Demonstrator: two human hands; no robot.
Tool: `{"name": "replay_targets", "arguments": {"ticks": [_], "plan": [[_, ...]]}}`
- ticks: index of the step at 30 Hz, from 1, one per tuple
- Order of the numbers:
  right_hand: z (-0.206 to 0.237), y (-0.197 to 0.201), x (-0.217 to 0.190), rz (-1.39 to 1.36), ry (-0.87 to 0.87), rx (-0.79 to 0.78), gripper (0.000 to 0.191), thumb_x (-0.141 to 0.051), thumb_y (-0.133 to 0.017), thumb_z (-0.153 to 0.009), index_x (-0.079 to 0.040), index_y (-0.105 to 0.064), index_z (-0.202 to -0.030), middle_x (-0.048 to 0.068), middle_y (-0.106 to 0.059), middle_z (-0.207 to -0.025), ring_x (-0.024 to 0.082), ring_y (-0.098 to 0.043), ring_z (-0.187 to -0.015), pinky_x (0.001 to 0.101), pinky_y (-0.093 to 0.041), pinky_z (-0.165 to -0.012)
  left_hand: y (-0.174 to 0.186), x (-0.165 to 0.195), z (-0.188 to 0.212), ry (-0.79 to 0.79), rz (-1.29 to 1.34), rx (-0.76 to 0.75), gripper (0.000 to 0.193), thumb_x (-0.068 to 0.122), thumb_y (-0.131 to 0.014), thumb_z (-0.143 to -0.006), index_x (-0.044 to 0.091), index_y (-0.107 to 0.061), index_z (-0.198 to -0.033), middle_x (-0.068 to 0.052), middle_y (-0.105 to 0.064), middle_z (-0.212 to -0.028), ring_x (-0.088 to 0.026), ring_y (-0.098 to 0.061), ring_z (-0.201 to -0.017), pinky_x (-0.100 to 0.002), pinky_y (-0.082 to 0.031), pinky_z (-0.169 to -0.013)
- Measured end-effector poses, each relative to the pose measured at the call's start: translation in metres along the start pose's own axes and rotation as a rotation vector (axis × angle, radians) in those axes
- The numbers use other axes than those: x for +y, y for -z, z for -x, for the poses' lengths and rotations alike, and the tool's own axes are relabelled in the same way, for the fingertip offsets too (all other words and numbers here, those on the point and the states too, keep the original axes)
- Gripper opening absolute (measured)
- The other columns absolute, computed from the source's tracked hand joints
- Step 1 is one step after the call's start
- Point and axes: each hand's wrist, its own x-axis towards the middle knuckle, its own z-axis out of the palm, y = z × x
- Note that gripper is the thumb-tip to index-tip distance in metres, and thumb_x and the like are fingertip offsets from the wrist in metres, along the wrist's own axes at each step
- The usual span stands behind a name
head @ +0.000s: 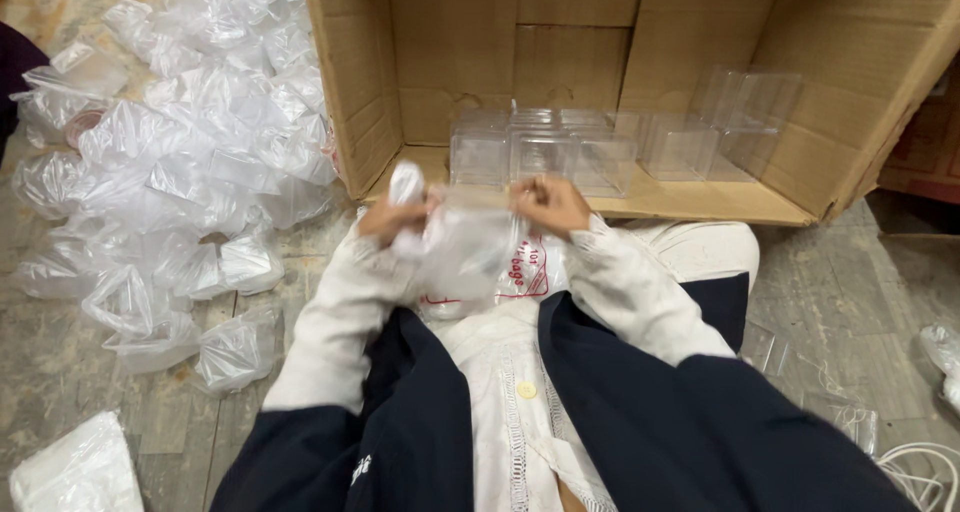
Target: The person sits on the floor and places clear plastic containers one at a time into clear plastic bags, twisting the bags closed and setting the bagged containers into a large cardboard box in front of them. They occasionally reach into the box to reposition or stack the bagged containers.
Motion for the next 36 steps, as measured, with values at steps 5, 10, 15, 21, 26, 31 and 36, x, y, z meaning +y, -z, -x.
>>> {"name": "replay_targets", "arguments": {"ticks": [5,10,15,21,26,31,36], "plan": [[-0.07,-0.034,0.011,0.887,-0.106,0.431,0.024,-0.025,-0.063,-0.098,-0.003,-0.071,-0.09,0.027,-0.067,-0.081,0.047,-0.065,-0.076,0.0531,-0.049,-0.065,-0.016,-0.014,-0.113,-0.042,-0.48,0.59,0.045,0.044,-0.068,-0.092,0.003,-0.073,-0.109,-0.009,-0.071,-0.087,-0.019,-0.064,-0.074,-0.036,-0.051,-0.067],[-0.056,-0.046,0.011,0.451,0.028,0.564,0.036,-0.027,-0.056,-0.108,0.0,-0.063,-0.086,0.026,-0.064,-0.078,0.046,-0.062,-0.073,0.0507,-0.047,-0.06,0.002,-0.029,-0.108,0.158,-0.609,0.636,0.041,0.042,-0.067,-0.094,0.005,-0.074,-0.111,-0.007,-0.071,-0.088,-0.017,-0.063,-0.075,-0.034,-0.051,-0.068],[-0.008,-0.087,0.016,-0.089,-0.223,0.271,0.041,-0.036,-0.051,-0.105,-0.004,-0.061,-0.081,0.012,-0.06,-0.065,0.015,-0.057,-0.058,0.0356,-0.047,-0.054,0.035,-0.069,-0.028,-0.182,-0.422,0.554,0.038,0.039,-0.065,-0.096,0.007,-0.076,-0.114,-0.005,-0.072,-0.09,-0.015,-0.062,-0.077,-0.031,-0.05,-0.069],[-0.007,-0.15,0.048,0.183,-0.118,0.084,0.044,-0.035,-0.057,-0.108,-0.004,-0.054,-0.076,0.005,-0.046,-0.066,0.012,-0.041,-0.062,0.0314,-0.038,-0.058,0.047,-0.132,0.049,0.111,-0.088,0.691,0.035,0.032,-0.071,-0.093,0.006,-0.072,-0.116,-0.005,-0.071,-0.095,-0.015,-0.063,-0.08,-0.033,-0.051,-0.07],[-0.023,-0.163,0.03,-0.363,-0.253,-0.164,0.031,-0.028,-0.054,-0.112,-0.007,-0.059,-0.09,-0.004,-0.05,-0.077,0.007,-0.043,-0.07,0.0281,-0.039,-0.061,0.037,-0.124,0.104,0.341,0.258,0.202,0.047,0.031,-0.074,-0.092,0.004,-0.062,-0.128,-0.008,-0.069,-0.109,-0.02,-0.067,-0.092,-0.037,-0.055,-0.078],[-0.04,-0.192,-0.006,-0.294,-0.239,-0.318,0.02,-0.022,-0.063,-0.106,-0.004,-0.064,-0.098,0.004,-0.062,-0.079,0.012,-0.06,-0.072,0.0304,-0.047,-0.064,0.017,-0.103,0.118,0.579,0.233,0.459,0.066,0.03,-0.073,-0.086,0.0,-0.053,-0.141,-0.01,-0.067,-0.11,-0.023,-0.068,-0.093,-0.045,-0.061,-0.076],[-0.047,-0.184,-0.005,0.167,-0.059,-0.296,0.021,-0.023,-0.065,-0.099,-0.001,-0.068,-0.099,0.011,-0.071,-0.076,0.015,-0.069,-0.066,0.032,-0.053,-0.063,0.147,0.003,0.074,0.207,-0.075,0.984,0.066,0.051,-0.071,-0.084,-0.002,-0.064,-0.124,-0.011,-0.067,-0.096,-0.023,-0.063,-0.08,-0.042,-0.055,-0.07]]}}
